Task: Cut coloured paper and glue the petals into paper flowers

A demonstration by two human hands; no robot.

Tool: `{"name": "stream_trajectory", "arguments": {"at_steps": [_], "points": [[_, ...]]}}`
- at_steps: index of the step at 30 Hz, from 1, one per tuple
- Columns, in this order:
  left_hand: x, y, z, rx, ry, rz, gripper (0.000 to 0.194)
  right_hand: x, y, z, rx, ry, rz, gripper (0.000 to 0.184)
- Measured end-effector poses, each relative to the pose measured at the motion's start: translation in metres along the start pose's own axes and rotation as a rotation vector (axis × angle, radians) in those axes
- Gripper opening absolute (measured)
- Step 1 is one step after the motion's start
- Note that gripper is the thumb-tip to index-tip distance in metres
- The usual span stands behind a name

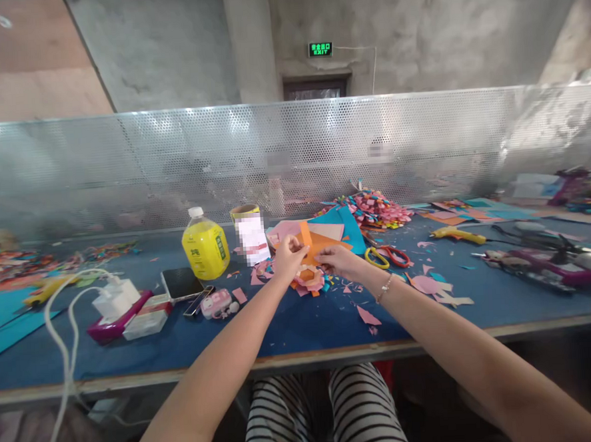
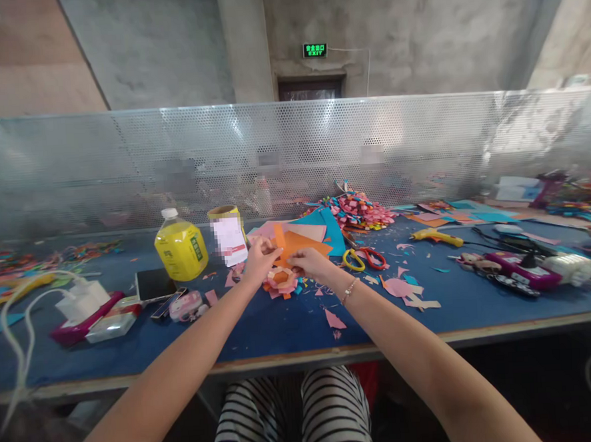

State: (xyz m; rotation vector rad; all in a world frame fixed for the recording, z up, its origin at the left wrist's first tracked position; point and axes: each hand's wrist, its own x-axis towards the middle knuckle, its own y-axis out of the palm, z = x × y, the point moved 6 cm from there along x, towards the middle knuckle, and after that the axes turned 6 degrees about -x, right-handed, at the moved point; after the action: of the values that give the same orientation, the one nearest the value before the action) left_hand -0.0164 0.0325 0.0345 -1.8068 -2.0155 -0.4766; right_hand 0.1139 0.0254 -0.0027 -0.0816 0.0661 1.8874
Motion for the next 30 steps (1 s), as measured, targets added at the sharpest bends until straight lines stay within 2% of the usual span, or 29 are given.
{"name": "stream_trajectory", "arguments": {"at_steps": [5, 7, 10, 12, 17, 19, 22, 25, 28, 30], "points": [[0.003, -0.004, 0.006, -0.106, -0.069, -0.045, 0.022, 0.005, -0.001, 0.001, 0.014, -0.076, -0.026, 0.013], [0.003, -0.005, 0.009, -0.192, -0.115, -0.077, 0.024, 0.009, -0.008, 0.003, -0.071, -0.158, -0.119, 0.013], [0.002, -0.003, 0.014, -0.289, -0.181, -0.043, 0.025, 0.012, -0.021, 0.008, -0.215, -0.298, -0.274, 0.011], [0.002, -0.002, 0.016, -0.282, -0.21, -0.017, 0.023, 0.013, -0.026, 0.008, -0.238, -0.341, -0.315, 0.013], [0.002, -0.004, 0.015, -0.158, -0.195, -0.019, 0.018, 0.013, -0.031, 0.004, -0.156, -0.35, -0.297, 0.019], [0.002, -0.004, 0.014, -0.124, -0.199, -0.006, 0.016, 0.011, -0.035, 0.007, -0.174, -0.382, -0.338, 0.017], [-0.001, 0.001, 0.014, -0.154, -0.233, 0.073, 0.015, 0.006, -0.042, 0.016, -0.206, -0.456, -0.409, 0.014], [-0.005, 0.009, 0.012, -0.238, -0.269, 0.207, 0.017, 0.002, -0.049, 0.022, -0.2, -0.515, -0.451, 0.016], [-0.01, 0.017, 0.01, -0.388, -0.342, 0.299, 0.017, 0.002, -0.052, 0.021, -0.169, -0.531, -0.444, 0.016], [-0.013, 0.021, 0.01, -0.497, -0.397, 0.318, 0.017, 0.001, -0.052, 0.019, -0.143, -0.558, -0.437, 0.015]]}}
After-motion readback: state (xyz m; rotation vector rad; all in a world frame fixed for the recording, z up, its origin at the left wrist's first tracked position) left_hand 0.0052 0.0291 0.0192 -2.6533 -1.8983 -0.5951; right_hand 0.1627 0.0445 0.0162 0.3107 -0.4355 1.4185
